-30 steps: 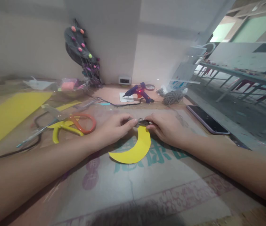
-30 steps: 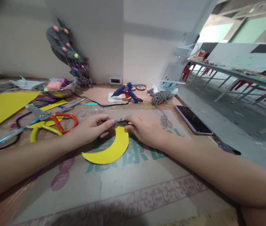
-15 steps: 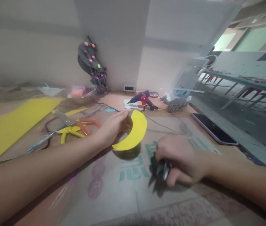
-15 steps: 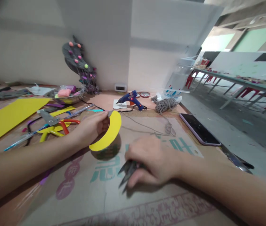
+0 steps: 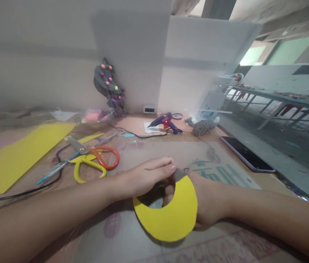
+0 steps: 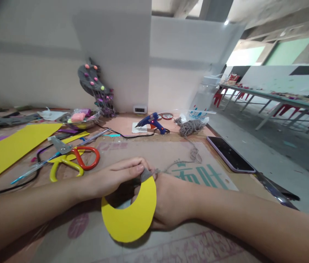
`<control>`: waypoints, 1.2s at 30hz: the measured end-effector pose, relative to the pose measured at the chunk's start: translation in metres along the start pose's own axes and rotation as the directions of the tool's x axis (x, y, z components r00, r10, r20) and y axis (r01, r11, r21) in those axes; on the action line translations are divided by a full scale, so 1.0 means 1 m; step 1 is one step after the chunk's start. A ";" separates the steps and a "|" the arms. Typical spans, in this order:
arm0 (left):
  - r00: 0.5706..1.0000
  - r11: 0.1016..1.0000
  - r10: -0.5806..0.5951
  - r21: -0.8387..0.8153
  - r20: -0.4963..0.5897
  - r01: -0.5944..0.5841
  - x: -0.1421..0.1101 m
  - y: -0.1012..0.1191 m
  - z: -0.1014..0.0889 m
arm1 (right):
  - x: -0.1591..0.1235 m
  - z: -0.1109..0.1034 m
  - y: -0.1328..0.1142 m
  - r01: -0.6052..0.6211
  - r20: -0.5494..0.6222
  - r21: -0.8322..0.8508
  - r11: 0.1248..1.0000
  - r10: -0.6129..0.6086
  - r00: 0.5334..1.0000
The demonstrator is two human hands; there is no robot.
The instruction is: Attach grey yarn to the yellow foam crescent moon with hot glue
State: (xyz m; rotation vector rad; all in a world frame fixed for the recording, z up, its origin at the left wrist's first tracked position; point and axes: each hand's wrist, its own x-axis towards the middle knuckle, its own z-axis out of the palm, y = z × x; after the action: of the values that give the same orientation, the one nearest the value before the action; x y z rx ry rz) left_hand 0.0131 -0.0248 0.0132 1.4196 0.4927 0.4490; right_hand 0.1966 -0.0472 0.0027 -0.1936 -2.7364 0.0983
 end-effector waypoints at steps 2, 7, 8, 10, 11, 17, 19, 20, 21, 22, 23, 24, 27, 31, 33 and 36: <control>1.000 1.000 0.007 0.015 -0.004 -0.006 0.001 -0.001 0.000 | 0.001 0.001 -0.001 0.010 0.032 0.025 1.000 -0.010 0.999; 0.998 1.000 0.017 0.026 -0.064 -0.015 -0.002 -0.005 0.003 | -0.003 0.000 0.000 -0.033 -0.008 -0.044 0.998 0.033 0.999; 0.997 0.998 0.040 0.060 -0.067 -0.036 -0.002 -0.004 0.004 | -0.003 -0.001 0.001 -0.043 -0.001 -0.047 0.998 0.043 0.999; 0.989 0.975 0.138 0.184 -0.050 -0.126 -0.004 -0.001 0.005 | -0.003 -0.003 0.001 -0.070 0.067 -0.034 0.997 0.072 0.995; 0.981 0.950 0.191 0.257 -0.029 -0.177 -0.005 0.002 0.005 | -0.002 -0.003 0.000 -0.080 0.114 -0.020 0.997 0.081 0.990; 0.999 0.984 0.027 0.173 0.040 -0.034 -0.002 0.005 0.003 | -0.001 -0.002 -0.003 -0.028 0.068 -0.006 1.000 0.028 0.997; 1.000 0.993 0.000 0.119 0.026 -0.003 -0.001 0.000 0.001 | -0.002 -0.001 -0.003 0.000 -0.014 -0.034 0.999 -0.001 1.000; 1.000 0.992 0.006 0.124 0.005 -0.006 -0.001 -0.002 0.000 | -0.003 -0.001 -0.002 -0.001 -0.036 -0.053 0.999 -0.001 0.999; 0.999 0.989 0.027 0.148 -0.026 -0.023 -0.001 -0.004 -0.001 | -0.004 -0.001 -0.001 -0.015 -0.042 -0.074 0.997 0.012 0.999; 0.997 0.981 0.061 0.186 -0.050 -0.051 -0.001 -0.004 -0.002 | -0.004 0.000 0.000 -0.028 -0.041 -0.088 0.996 0.024 0.999; 0.992 0.969 0.106 0.232 -0.062 -0.089 -0.001 -0.004 -0.003 | -0.005 0.000 0.001 -0.037 -0.036 -0.095 0.995 0.033 0.999; 0.986 0.950 0.152 0.285 -0.061 -0.129 -0.002 -0.003 -0.003 | -0.006 0.001 0.002 -0.043 -0.026 -0.100 0.994 0.041 0.999; 0.980 0.891 0.201 0.414 0.010 -0.187 -0.002 0.005 -0.002 | -0.006 0.002 0.004 -0.018 -0.012 -0.105 0.994 0.016 1.000; 0.973 0.852 0.215 0.473 0.079 -0.227 -0.002 0.012 -0.002 | -0.005 0.002 0.002 0.002 -0.039 -0.104 0.995 -0.006 0.999; 0.974 0.843 0.212 0.491 0.073 -0.220 -0.002 0.010 -0.005 | -0.005 0.002 0.002 -0.013 -0.045 -0.130 0.991 0.007 0.999; 0.967 0.864 0.221 0.486 -0.123 -0.136 -0.001 0.004 -0.016 | -0.008 0.002 0.003 -0.063 -0.047 -0.185 0.981 0.055 0.997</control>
State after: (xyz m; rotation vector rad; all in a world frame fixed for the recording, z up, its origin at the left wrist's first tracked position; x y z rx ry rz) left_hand 0.0036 -0.0121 0.0157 1.9225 0.6454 0.6372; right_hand 0.2036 -0.0461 -0.0029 -0.3256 -2.6978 -0.1455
